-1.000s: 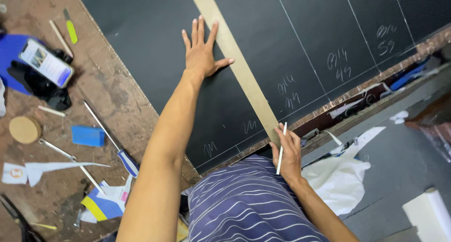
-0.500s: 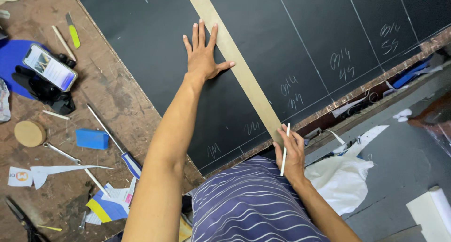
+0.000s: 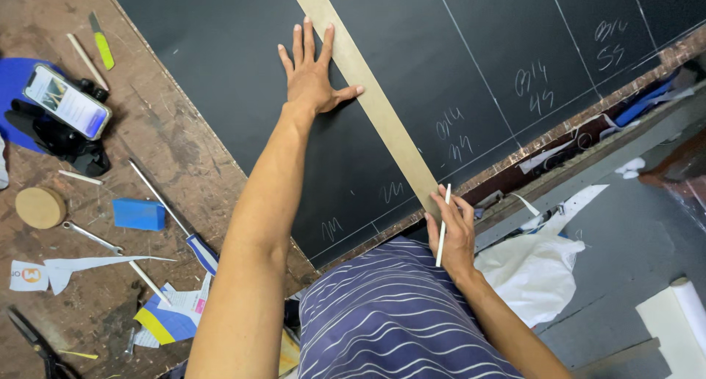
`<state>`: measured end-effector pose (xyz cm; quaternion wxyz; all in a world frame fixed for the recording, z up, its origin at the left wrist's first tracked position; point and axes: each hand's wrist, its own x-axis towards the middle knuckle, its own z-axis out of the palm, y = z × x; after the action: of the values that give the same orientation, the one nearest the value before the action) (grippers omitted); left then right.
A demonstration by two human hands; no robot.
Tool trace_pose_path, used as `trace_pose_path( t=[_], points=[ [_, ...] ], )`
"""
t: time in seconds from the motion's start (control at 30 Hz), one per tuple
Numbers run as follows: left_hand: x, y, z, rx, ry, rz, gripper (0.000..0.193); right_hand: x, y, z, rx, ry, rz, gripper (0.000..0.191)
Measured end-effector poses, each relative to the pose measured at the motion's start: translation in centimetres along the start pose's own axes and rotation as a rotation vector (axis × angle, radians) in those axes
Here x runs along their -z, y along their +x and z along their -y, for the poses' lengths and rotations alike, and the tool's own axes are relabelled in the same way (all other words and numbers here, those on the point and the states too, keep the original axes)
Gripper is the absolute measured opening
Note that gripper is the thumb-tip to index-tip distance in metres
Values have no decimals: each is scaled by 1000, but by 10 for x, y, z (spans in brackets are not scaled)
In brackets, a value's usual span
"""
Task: The person marks straight vertical lines on a large dark fabric sheet laid on a workbench, using a long straightedge strip and a white marker, writing size labels beside the lines. The person then picks up scissors and cuts along the marked lines, steadying the fabric with the other hand.
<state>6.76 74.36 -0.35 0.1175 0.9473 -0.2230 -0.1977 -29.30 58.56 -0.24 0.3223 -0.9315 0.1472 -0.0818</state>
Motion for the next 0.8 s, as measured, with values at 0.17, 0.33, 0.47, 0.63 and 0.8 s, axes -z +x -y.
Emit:
trace_pose_path(
  t=[0.17,0.33,0.47,0.63,0.8],
  points=[
    [-4,-2,-3,-1,13,-15,155,1,1,-1,-8,-13,10,47],
    [-7,-2,-5,-5,40,-21,157,4,5,-4,-25,21,25,47],
    [-8,-1,-5,2,53,-37,156,6,7,-4,-37,43,30,48],
    [-8,1,-8,22,83,-24,156,7,9,-4,-51,43,44,48],
    [-7,0,-8,32,64,-2,157,6,9,-4,-72,50,58,48]
  ],
)
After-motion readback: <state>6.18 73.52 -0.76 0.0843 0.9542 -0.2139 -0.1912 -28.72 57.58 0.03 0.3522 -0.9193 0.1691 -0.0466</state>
